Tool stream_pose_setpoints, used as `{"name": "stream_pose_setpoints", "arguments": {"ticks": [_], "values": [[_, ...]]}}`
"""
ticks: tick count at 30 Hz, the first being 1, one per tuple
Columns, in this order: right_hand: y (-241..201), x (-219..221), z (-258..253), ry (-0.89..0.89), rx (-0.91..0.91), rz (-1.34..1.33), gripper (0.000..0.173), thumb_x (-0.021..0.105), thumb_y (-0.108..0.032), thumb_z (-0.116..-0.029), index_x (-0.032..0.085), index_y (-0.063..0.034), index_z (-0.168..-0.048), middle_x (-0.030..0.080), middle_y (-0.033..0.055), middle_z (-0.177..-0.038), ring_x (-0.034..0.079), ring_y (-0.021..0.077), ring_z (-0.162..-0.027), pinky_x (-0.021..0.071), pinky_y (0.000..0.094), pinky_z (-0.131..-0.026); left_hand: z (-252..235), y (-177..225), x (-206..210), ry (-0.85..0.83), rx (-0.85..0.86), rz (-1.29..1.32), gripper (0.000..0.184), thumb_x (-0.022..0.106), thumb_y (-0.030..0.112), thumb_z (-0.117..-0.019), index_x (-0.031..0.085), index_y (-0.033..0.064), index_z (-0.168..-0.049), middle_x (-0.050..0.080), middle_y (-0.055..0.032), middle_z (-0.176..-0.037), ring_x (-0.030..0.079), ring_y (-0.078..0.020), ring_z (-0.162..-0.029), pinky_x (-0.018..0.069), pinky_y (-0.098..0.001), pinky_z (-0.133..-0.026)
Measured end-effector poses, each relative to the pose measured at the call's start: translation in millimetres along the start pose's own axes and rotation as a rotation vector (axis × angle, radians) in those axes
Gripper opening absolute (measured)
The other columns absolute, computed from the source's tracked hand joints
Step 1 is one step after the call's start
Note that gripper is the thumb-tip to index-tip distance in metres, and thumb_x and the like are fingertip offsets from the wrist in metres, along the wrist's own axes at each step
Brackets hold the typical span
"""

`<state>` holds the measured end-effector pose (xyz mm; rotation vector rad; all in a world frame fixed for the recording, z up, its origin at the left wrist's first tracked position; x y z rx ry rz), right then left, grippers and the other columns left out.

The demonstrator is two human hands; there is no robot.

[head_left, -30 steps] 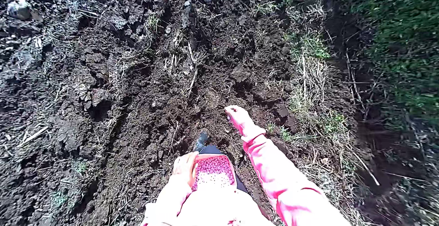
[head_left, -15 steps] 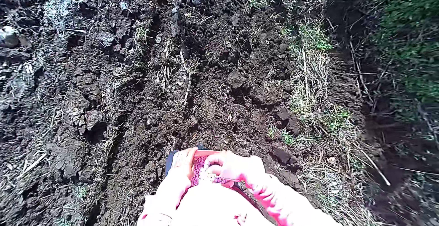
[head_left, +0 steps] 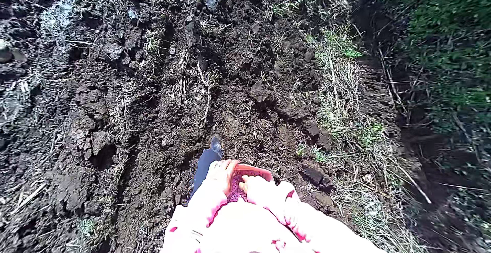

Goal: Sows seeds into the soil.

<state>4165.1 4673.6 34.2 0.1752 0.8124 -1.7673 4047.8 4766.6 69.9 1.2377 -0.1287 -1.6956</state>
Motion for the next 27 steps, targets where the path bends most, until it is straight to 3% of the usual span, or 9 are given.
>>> {"name": "stream_pose_setpoints", "arguments": {"ticks": [3,6,9,10,12,14,18,22,27], "values": [[-12,-19,-4,-0.209,0.075,0.047,0.038,0.048,-0.016,-0.1049,0.059,0.0016,-0.137,0.055,0.0255,-0.142,0.054,0.0421,-0.13,0.0433,0.0575,-0.106,1,-5,-4,0.045,0.024,-0.003,0.044,0.05,0.01,-0.104,0.055,0.0075,-0.148,0.058,-0.0177,-0.147,0.053,-0.0335,-0.139,0.0307,-0.0494,-0.12],[-6,-19,5,-0.156,0.111,-0.086,0.034,0.054,-0.019,-0.1019,0.065,-0.0026,-0.13,0.062,0.0229,-0.131,0.06,0.0409,-0.123,0.0473,0.0589,-0.1,0,1,-4,0.022,0.043,-0.022,0.043,0.049,0.011,-0.1051,0.056,0.0074,-0.147,0.059,-0.0172,-0.146,0.053,-0.0334,-0.139,0.0315,-0.0498,-0.12],[-6,-42,14,-0.074,0.108,-0.391,0.03,0.053,-0.019,-0.1049,0.065,-0.001,-0.126,0.065,0.0236,-0.125,0.06,0.0369,-0.121,0.0436,0.0549,-0.105,-7,1,-12,0.067,0.073,-0.047,0.042,0.049,0.011,-0.1048,0.057,0.0071,-0.146,0.06,-0.0178,-0.145,0.055,-0.0339,-0.137,0.0329,-0.0502,-0.119],[-4,-44,16,0.012,0.065,-0.541,0.028,0.052,-0.015,-0.1051,0.065,0.0018,-0.123,0.067,0.0232,-0.117,0.064,0.0331,-0.112,0.0465,0.0504,-0.1,-8,0,-13,0.1,0.085,-0.038,0.041,0.05,0.01,-0.1035,0.059,0.0061,-0.143,0.062,-0.0191,-0.142,0.057,-0.0353,-0.135,0.0345,-0.0514,-0.117],[1,-44,17,0.175,0.014,-0.941,0.021,0.049,-0.007,-0.1045,0.065,0.0011,-0.115,0.067,0.0063,-0.094,0.062,0.0107,-0.079,0.0516,0.0282,-0.075,-9,-3,-17,0.131,0.093,-0.021,0.041,0.054,0.008,-0.1013,0.061,0.0047,-0.141,0.063,-0.0199,-0.141,0.058,-0.0366,-0.133,0.0357,-0.0528,-0.116],[7,-50,17,0.192,-0.007,-1.315,0.02,0.045,-0.004,-0.1053,0.062,-0.001,-0.115,0.066,-0.0025,-0.085,0.06,0.0036,-0.065,0.0521,0.0211,-0.061,-18,-7,-24,0.132,0.095,-0.007,0.042,0.055,0.007,-0.1,0.061,0.0042,-0.141,0.062,-0.0198,-0.141,0.058,-0.0366,-0.133,0.0356,-0.0532,-0.116],[24,-81,13,0.242,-0.074,-1.551,0.017,0.046,-0.004,-0.104,0.061,-0.006,-0.109,0.065,-0.0066,-0.074,0.058,0.0015,-0.057,0.0485,0.0176,-0.053,-51,-22,-37,0.092,0.09,0.016,0.043,0.055,0.005,-0.0995,0.06,0.0044,-0.142,0.061,-0.0198,-0.142,0.056,-0.0372,-0.134,0.0347,-0.0532,-0.117],[45,-142,0,0.402,-0.098,-1.706,0.017,0.043,-0.003,-0.1026,0.059,-0.0092,-0.102,0.062,-0.006,-0.069,0.053,0.0004,-0.051,0.0433,0.0154,-0.047,-94,-31,-65,-0.056,0.025,0.038,0.046,0.052,0.008,-0.1031,0.053,0.0072,-0.149,0.055,-0.018,-0.15,0.048,-0.0344,-0.142,0.0267,-0.0509,-0.122],[84,-259,-49,0.639,0.154,-1.576,0.017,0.042,-0.01,-0.1098,0.057,-0.003,-0.114,0.052,-0.0048,-0.068,0.045,0.0022,-0.049,0.0391,0.0166,-0.045,-124,-50,-101,-0.05,-0.03,0.102,0.044,0.051,0.01,-0.1047,0.054,0.0068,-0.148,0.055,-0.0172,-0.15,0.049,-0.0332,-0.142,0.0266,-0.0505,-0.122]]}}
Point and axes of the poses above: each hand's wrist, its own z-axis away from the middle knuckle, its own x-axis out of the palm, y = z × x, the point moved 3 cm from there along -z, towards the middle knuckle
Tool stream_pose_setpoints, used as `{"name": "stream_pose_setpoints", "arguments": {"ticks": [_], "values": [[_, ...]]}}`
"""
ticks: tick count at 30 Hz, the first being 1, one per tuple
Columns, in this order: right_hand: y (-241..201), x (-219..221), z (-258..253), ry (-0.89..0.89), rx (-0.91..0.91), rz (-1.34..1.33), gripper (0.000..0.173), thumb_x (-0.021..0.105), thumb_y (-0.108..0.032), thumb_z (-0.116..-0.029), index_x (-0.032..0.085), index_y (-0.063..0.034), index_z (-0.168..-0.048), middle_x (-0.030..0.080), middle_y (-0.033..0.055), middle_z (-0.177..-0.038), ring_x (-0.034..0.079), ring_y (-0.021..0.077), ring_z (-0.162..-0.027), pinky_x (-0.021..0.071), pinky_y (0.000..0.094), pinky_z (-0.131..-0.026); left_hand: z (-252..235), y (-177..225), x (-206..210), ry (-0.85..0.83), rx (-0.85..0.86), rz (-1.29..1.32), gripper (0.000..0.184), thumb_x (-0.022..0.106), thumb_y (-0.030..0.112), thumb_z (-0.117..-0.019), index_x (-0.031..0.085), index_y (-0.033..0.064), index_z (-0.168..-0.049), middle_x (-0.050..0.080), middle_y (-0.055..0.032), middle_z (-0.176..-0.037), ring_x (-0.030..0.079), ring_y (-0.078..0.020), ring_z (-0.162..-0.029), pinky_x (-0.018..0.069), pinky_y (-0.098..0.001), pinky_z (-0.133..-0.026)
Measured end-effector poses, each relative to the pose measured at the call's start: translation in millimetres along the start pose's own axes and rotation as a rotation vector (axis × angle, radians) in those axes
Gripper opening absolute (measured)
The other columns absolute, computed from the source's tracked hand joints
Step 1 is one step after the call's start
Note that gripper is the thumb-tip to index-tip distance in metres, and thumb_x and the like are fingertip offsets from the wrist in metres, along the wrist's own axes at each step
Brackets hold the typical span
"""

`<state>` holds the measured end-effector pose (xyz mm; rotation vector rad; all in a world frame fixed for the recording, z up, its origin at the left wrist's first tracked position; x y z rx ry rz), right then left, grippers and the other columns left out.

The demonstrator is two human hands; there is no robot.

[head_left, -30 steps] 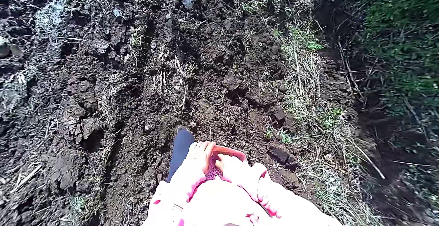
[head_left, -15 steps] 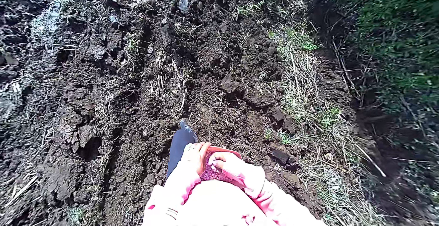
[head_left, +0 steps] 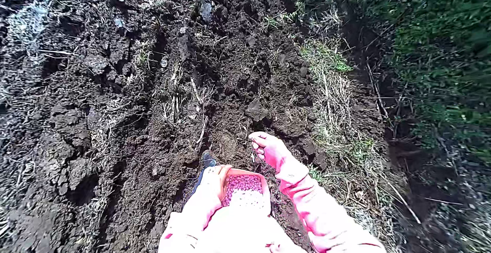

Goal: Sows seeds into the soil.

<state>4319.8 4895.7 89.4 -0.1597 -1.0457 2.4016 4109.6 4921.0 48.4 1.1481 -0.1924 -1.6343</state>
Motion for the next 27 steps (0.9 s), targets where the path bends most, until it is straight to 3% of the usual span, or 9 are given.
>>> {"name": "stream_pose_setpoints", "arguments": {"ticks": [6,10,15,19,22,24,27], "values": [[-73,19,-113,0.299,-0.066,0.312,0.027,0.048,-0.02,-0.1101,0.066,-0.0055,-0.123,0.061,-0.0015,-0.078,0.046,0.0042,-0.056,0.0403,0.0226,-0.054,-5,-22,-40,0.055,-0.064,0.065,0.044,0.052,0.008,-0.104,0.055,0.0058,-0.148,0.055,-0.0171,-0.15,0.048,-0.0329,-0.143,0.0268,-0.0503,-0.123],[-82,24,-145,0.371,-0.074,0.262,0.027,0.051,-0.023,-0.1092,0.068,-0.0092,-0.125,0.064,0.001,-0.082,0.047,0.0065,-0.059,0.0408,0.0258,-0.056,1,-35,-59,0.131,-0.118,0.06,0.044,0.054,0.007,-0.1023,0.055,0.0047,-0.147,0.056,-0.0177,-0.149,0.049,-0.0336,-0.142,0.0277,-0.0508,-0.123],[-47,16,-159,0.299,0.079,0.256,0.03,0.047,-0.023,-0.1108,0.063,-0.0087,-0.132,0.061,0.0013,-0.086,0.048,0.0072,-0.062,0.0417,0.0254,-0.059,26,-51,-74,0.306,-0.207,0.103,0.042,0.056,0.004,-0.1,0.058,-0.0016,-0.141,0.058,-0.0222,-0.145,0.052,-0.0401,-0.139,0.0309,-0.056,-0.12],[14,-7,-154,0.33,0.23,0.281,0.029,0.049,-0.022,-0.1093,0.064,-0.0077,-0.129,0.061,0.0021,-0.089,0.048,0.0078,-0.063,0.0413,0.0255,-0.059,51,-65,-70,0.616,-0.184,0.124,0.035,0.056,0.001,-0.0955,0.065,-0.009,-0.128,0.066,-0.0279,-0.13,0.06,-0.0482,-0.125,0.0398,-0.0643,-0.11],[55,-29,-137,0.323,0.319,0.415,0.03,0.051,-0.022,-0.1083,0.065,-0.0057,-0.128,0.065,0.0078,-0.102,0.056,0.0134,-0.08,0.047,0.0319,-0.074,60,-70,-64,0.792,-0.184,0.099,0.034,0.054,0.003,-0.0936,0.067,-0.0109,-0.121,0.068,-0.0295,-0.123,0.064,-0.0509,-0.117,0.0431,-0.0675,-0.103],[71,-43,-124,0.29,0.359,0.542,0.032,0.05,-0.022,-0.1081,0.067,-0.0031,-0.128,0.068,0.0136,-0.115,0.064,0.0213,-0.098,0.0493,0.0408,-0.091,58,-71,-60,0.89,-0.193,0.078,0.035,0.052,0.007,-0.0921,0.069,-0.0102,-0.117,0.07,-0.0284,-0.119,0.066,-0.0502,-0.113,0.0443,-0.0678,-0.1],[84,-54,-119,0.27,0.413,0.621,0.032,0.052,-0.024,-0.1074,0.068,-0.0035,-0.127,0.069,0.0146,-0.118,0.065,0.0239,-0.105,0.0491,0.0435,-0.095,53,-73,-64,0.943,-0.235,0.044,0.035,0.051,0.01,-0.0927,0.07,-0.0078,-0.116,0.071,-0.0264,-0.118,0.066,-0.0496,-0.112,0.044,-0.0673,-0.1]]}}
Point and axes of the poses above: each hand's wrist, its own z-axis away from the middle knuckle, its own x-axis out of the palm, y = z × x, the point moved 3 cm from there along -z, towards the middle knuckle
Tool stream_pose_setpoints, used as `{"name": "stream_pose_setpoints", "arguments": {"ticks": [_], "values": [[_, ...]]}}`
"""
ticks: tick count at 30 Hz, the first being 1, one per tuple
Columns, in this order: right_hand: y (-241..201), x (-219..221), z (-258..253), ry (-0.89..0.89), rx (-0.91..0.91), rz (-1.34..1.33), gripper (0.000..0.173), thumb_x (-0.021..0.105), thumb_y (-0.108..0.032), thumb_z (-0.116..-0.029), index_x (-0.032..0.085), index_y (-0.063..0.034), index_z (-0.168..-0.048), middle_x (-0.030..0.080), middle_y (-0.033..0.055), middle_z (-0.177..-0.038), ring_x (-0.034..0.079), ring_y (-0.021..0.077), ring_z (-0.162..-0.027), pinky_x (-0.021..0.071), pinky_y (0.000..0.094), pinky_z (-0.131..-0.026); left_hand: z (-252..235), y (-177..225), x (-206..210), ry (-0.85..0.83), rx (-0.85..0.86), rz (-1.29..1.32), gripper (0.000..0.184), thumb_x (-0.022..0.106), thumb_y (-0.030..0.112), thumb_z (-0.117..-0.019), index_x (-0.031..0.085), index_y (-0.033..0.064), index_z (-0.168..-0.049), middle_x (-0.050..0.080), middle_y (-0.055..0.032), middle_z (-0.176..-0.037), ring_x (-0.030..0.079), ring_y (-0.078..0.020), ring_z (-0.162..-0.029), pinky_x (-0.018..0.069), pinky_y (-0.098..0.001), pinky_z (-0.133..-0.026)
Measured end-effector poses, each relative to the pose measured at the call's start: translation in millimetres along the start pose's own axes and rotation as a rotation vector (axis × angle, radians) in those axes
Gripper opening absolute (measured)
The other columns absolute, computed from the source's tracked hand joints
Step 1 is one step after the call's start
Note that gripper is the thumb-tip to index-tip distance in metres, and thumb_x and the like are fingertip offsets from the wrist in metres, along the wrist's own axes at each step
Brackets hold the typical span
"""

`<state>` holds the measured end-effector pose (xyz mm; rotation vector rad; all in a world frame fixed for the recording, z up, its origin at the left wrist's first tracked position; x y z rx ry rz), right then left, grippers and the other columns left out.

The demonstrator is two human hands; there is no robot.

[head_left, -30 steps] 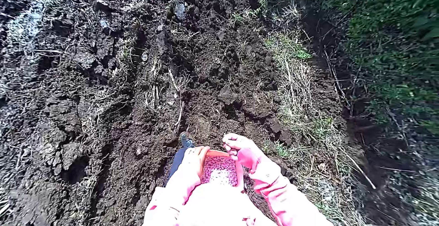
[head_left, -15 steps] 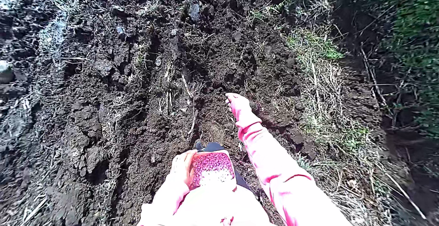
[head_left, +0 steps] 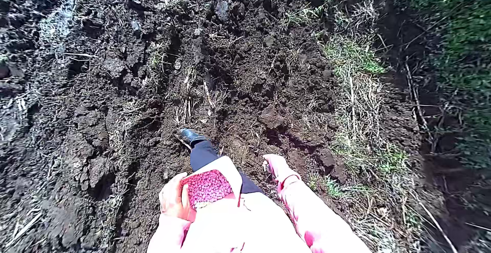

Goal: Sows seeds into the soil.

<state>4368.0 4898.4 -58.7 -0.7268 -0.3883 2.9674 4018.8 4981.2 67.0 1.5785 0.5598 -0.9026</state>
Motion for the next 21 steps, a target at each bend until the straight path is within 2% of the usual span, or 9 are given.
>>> {"name": "stream_pose_setpoints", "arguments": {"ticks": [2,3,5,6,8,10,12,15,21], "values": [[3,-2,-4,0.018,-0.01,-0.036,0.03,0.054,-0.023,-0.1066,0.068,-0.0032,-0.124,0.068,0.0134,-0.111,0.062,0.0213,-0.095,0.0489,0.0412,-0.086,-4,1,0,0.013,-0.021,-0.032,0.033,0.052,0.011,-0.092,0.071,-0.0054,-0.113,0.071,-0.0251,-0.116,0.066,-0.0487,-0.11,0.0442,-0.0675,-0.096],[-3,-4,-7,0.023,-0.026,-0.042,0.03,0.054,-0.023,-0.1063,0.068,-0.0024,-0.123,0.068,0.014,-0.111,0.062,0.0217,-0.094,0.049,0.0418,-0.086,-8,0,-1,-0.002,-0.034,-0.031,0.032,0.052,0.01,-0.0924,0.071,-0.005,-0.113,0.071,-0.0249,-0.116,0.066,-0.0487,-0.111,0.044,-0.0683,-0.096],[-19,-5,-10,-0.004,-0.051,0.007,0.032,0.053,-0.024,-0.1069,0.067,-0.0029,-0.127,0.069,0.0157,-0.119,0.065,0.0248,-0.105,0.0495,0.0448,-0.095,-10,-2,-4,-0.074,-0.073,-0.005,0.032,0.054,0.006,-0.0931,0.071,-0.0059,-0.117,0.07,-0.026,-0.121,0.064,-0.0493,-0.115,0.0427,-0.0695,-0.099],[-29,-3,-9,-0.012,-0.058,-0.001,0.032,0.053,-0.023,-0.1072,0.067,-0.0026,-0.128,0.068,0.0159,-0.119,0.064,0.0245,-0.104,0.049,0.0442,-0.094,-8,-2,-5,-0.114,-0.09,0.005,0.032,0.054,0.005,-0.094,0.07,-0.0063,-0.12,0.069,-0.0265,-0.123,0.063,-0.0495,-0.118,0.0419,-0.0693,-0.101],[-53,0,-5,-0.013,-0.071,-0.073,0.031,0.052,-0.022,-0.1075,0.067,-0.0034,-0.126,0.067,0.012,-0.109,0.061,0.018,-0.089,0.0489,0.0375,-0.083,-11,-2,-2,-0.166,-0.104,0.02,0.033,0.055,0.003,-0.095,0.069,-0.0065,-0.123,0.068,-0.0269,-0.125,0.063,-0.0493,-0.12,0.041,-0.0685,-0.104],[-76,2,2,-0.031,-0.082,-0.199,0.027,0.051,-0.02,-0.1075,0.066,-0.0052,-0.125,0.063,0.0039,-0.092,0.051,0.0087,-0.068,0.0442,0.0272,-0.064,-17,1,6,-0.222,-0.107,0.029,0.033,0.055,0.003,-0.0967,0.068,-0.0062,-0.125,0.067,-0.0273,-0.128,0.061,-0.0494,-0.122,0.0396,-0.0681,-0.106],[-91,0,12,-0.08,-0.094,-0.292,0.027,0.046,-0.016,-0.1082,0.064,-0.0058,-0.127,0.061,0.0,-0.082,0.046,0.0051,-0.058,0.0398,0.023,-0.054,-24,9,12,-0.237,-0.097,0.026,0.032,0.055,0.003,-0.0976,0.068,-0.0047,-0.125,0.067,-0.0262,-0.128,0.062,-0.0482,-0.122,0.0397,-0.0672,-0.106],[-102,-8,19,-0.123,-0.141,-0.339,0.03,0.042,-0.007,-0.1074,0.061,-0.0037,-0.13,0.06,0.0,-0.078,0.044,0.005,-0.053,0.0382,0.0223,-0.05,-34,17,15,-0.224,-0.096,0.02,0.03,0.055,0.004,-0.0984,0.07,-0.0025,-0.124,0.068,-0.0235,-0.127,0.063,-0.0451,-0.122,0.0404,-0.0651,-0.106],[-118,-39,15,-0.042,-0.176,-0.289,0.026,0.044,-0.014,-0.1094,0.063,-0.0045,-0.126,0.054,-0.0018,-0.076,0.044,0.0052,-0.057,0.0377,0.0225,-0.053,-53,29,28,-0.256,-0.086,0.065,0.031,0.055,0.002,-0.0981,0.068,-0.0039,-0.126,0.067,-0.0251,-0.129,0.061,-0.0455,-0.125,0.0381,-0.064,-0.11]]}}
Point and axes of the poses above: each hand's wrist, its own z-axis away from the middle knuckle, its own x-axis out of the palm, y = z × x, the point moved 3 cm from there along -z, towards the middle knuckle
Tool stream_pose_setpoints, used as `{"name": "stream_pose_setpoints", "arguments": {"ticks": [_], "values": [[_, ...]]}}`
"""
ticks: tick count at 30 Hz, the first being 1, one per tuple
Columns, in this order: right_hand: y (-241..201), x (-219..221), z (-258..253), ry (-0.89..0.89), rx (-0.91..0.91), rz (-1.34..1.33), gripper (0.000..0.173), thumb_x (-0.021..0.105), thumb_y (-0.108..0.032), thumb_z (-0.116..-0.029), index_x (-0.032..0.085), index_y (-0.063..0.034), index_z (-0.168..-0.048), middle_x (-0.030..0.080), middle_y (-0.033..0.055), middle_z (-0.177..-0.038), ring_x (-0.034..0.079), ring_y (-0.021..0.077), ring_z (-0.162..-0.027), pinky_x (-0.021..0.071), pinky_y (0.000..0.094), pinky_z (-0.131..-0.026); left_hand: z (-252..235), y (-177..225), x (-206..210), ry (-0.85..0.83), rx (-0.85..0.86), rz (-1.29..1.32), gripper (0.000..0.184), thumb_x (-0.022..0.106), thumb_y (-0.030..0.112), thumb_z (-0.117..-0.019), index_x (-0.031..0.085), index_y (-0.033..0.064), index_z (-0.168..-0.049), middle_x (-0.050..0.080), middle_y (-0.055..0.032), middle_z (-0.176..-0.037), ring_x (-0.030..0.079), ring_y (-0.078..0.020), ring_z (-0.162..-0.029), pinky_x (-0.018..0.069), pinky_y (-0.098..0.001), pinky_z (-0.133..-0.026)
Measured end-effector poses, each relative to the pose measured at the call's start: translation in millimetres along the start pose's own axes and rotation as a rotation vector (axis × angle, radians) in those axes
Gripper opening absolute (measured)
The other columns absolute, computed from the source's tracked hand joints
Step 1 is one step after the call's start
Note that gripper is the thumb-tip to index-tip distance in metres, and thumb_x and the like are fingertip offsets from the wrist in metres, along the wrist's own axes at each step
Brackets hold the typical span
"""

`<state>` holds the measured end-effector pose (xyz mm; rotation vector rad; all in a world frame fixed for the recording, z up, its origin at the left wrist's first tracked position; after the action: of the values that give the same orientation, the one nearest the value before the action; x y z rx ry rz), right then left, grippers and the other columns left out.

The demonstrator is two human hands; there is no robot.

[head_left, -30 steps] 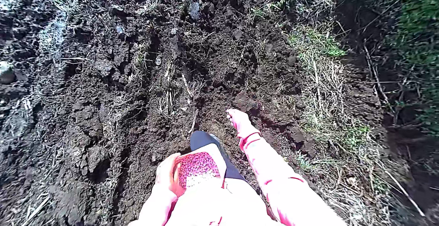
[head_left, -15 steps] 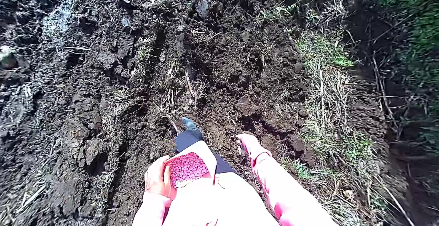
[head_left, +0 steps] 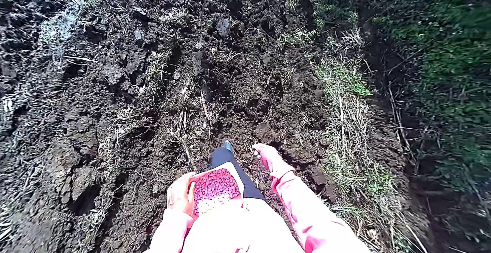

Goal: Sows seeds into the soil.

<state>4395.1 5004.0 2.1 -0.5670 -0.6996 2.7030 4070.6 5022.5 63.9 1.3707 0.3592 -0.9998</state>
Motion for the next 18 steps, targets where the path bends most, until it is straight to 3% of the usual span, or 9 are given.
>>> {"name": "stream_pose_setpoints", "arguments": {"ticks": [5,7,10,12,15,18], "values": [[-119,-33,-23,0.092,-0.181,-0.161,0.029,0.044,-0.017,-0.1111,0.056,-0.0056,-0.135,0.055,0.0003,-0.079,0.045,0.0064,-0.056,0.0392,0.0229,-0.052,-49,40,19,-0.306,0.002,-0.062,0.037,0.055,0.005,-0.1016,0.062,-0.0013,-0.137,0.062,-0.0225,-0.14,0.055,-0.0402,-0.135,0.0322,-0.0568,-0.118],[-164,-51,-39,0.094,-0.247,-0.202,0.028,0.044,-0.02,-0.1114,0.057,-0.007,-0.133,0.054,-0.0009,-0.076,0.044,0.0058,-0.054,0.039,0.0225,-0.051,-79,62,28,-0.448,-0.011,-0.12,0.041,0.053,0.007,-0.1034,0.057,0.0013,-0.144,0.058,-0.0207,-0.146,0.05,-0.0373,-0.14,0.0288,-0.054,-0.121],[-208,-80,-65,0.058,-0.304,-0.187,0.024,0.045,-0.02,-0.1111,0.059,-0.0067,-0.125,0.054,-0.0027,-0.073,0.042,0.0043,-0.051,0.0383,0.0212,-0.049,-125,97,47,-0.526,0.009,-0.15,0.042,0.052,0.009,-0.1042,0.055,0.003,-0.145,0.057,-0.0191,-0.147,0.049,-0.0349,-0.142,0.0281,-0.0521,-0.122],[-214,-100,-84,0.019,-0.274,-0.187,0.023,0.043,-0.014,-0.1108,0.058,-0.0037,-0.125,0.055,-0.0007,-0.079,0.047,0.0054,-0.055,0.042,0.0217,-0.053,-152,118,62,-0.54,0.053,-0.177,0.042,0.051,0.012,-0.1049,0.055,0.0021,-0.145,0.057,-0.0199,-0.147,0.05,-0.0359,-0.141,0.0292,-0.0523,-0.121],[-175,-129,-116,-0.003,-0.14,-0.238,0.025,0.043,-0.001,-0.107,0.056,0.0003,-0.129,0.059,0.0044,-0.091,0.055,0.0077,-0.064,0.0487,0.0232,-0.06,-189,147,69,-0.6,0.021,-0.218,0.041,0.049,0.013,-0.1067,0.053,0.0027,-0.147,0.055,-0.02,-0.149,0.048,-0.0357,-0.142,0.0289,-0.0519,-0.121],[-124,-149,-130,0.039,0.07,-0.329,0.025,0.041,0.006,-0.1035,0.057,0.0026,-0.123,0.059,0.0053,-0.086,0.053,0.009,-0.06,0.0477,0.0248,-0.056,-217,171,77,-0.606,0.022,-0.21,0.042,0.05,0.011,-0.1055,0.054,0.0031,-0.146,0.055,-0.0201,-0.149,0.048,-0.0361,-0.142,0.0291,-0.0524,-0.121]]}}
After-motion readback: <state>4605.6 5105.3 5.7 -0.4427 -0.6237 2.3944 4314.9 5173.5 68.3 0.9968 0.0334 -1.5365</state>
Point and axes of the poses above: each hand's wrist, its own z-axis away from the middle knuckle, its own x-axis out of the palm, y = z × x, the point moved 3 cm from there along -z, towards the middle knuckle
